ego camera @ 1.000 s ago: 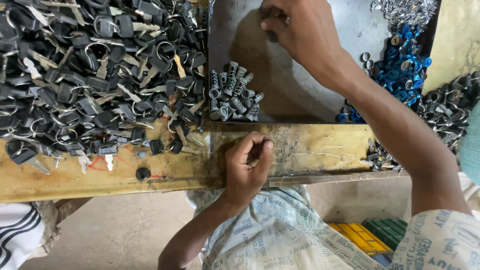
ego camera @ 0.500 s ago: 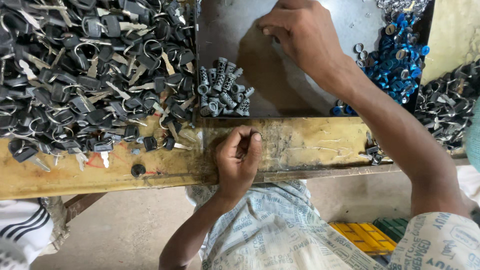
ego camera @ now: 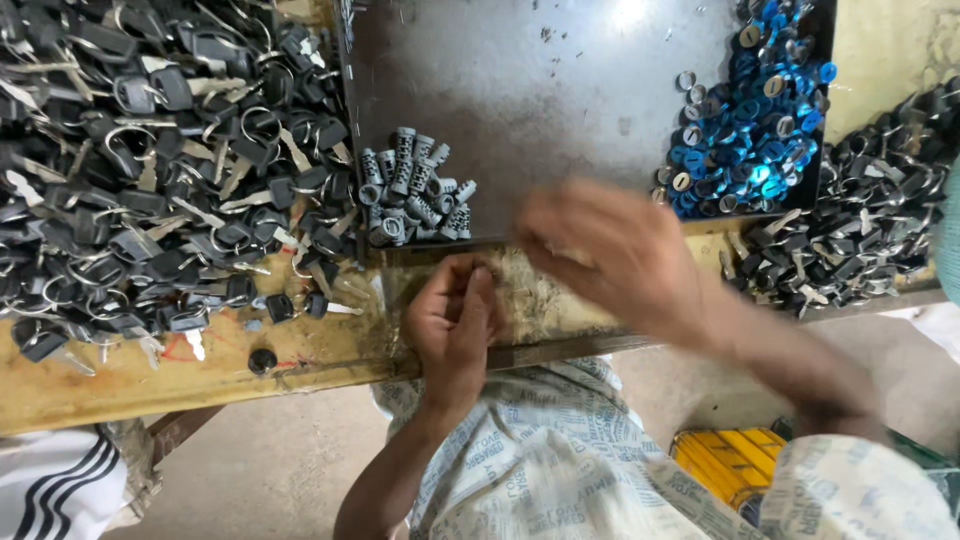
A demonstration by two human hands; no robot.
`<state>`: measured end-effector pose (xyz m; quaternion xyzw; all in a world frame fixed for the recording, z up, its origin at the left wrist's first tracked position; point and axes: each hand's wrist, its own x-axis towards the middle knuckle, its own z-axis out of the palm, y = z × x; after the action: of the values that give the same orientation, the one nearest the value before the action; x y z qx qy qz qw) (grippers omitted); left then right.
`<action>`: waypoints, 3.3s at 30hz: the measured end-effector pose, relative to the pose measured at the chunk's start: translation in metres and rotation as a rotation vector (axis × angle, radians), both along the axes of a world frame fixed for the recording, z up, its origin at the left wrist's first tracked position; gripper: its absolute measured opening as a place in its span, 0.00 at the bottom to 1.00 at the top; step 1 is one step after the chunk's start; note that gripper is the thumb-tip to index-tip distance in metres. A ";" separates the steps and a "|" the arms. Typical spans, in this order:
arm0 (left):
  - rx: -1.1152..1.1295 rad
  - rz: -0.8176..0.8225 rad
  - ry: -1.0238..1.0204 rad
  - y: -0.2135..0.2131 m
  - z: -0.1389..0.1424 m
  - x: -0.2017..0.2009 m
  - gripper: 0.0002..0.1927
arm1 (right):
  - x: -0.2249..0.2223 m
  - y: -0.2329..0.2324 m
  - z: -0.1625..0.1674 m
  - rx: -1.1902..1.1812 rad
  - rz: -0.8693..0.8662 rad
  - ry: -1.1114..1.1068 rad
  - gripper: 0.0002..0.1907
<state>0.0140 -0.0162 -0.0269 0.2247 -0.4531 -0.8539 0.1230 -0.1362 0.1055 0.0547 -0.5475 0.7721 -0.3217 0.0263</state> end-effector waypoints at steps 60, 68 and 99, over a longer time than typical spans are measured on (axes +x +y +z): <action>-0.278 -0.219 -0.042 -0.004 0.032 0.000 0.07 | 0.077 0.026 -0.017 -0.229 -0.385 0.004 0.12; -0.460 -0.445 0.012 -0.047 0.037 -0.004 0.07 | 0.061 0.015 -0.010 -0.128 -0.154 -0.184 0.17; 0.278 -0.341 0.105 -0.035 0.027 -0.001 0.10 | 0.031 0.023 0.000 0.089 -0.316 -0.262 0.12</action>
<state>0.0129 -0.0512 0.0003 0.1151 -0.3553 -0.9271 -0.0319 -0.1048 0.1285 0.0544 -0.3713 0.8519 -0.3557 0.0997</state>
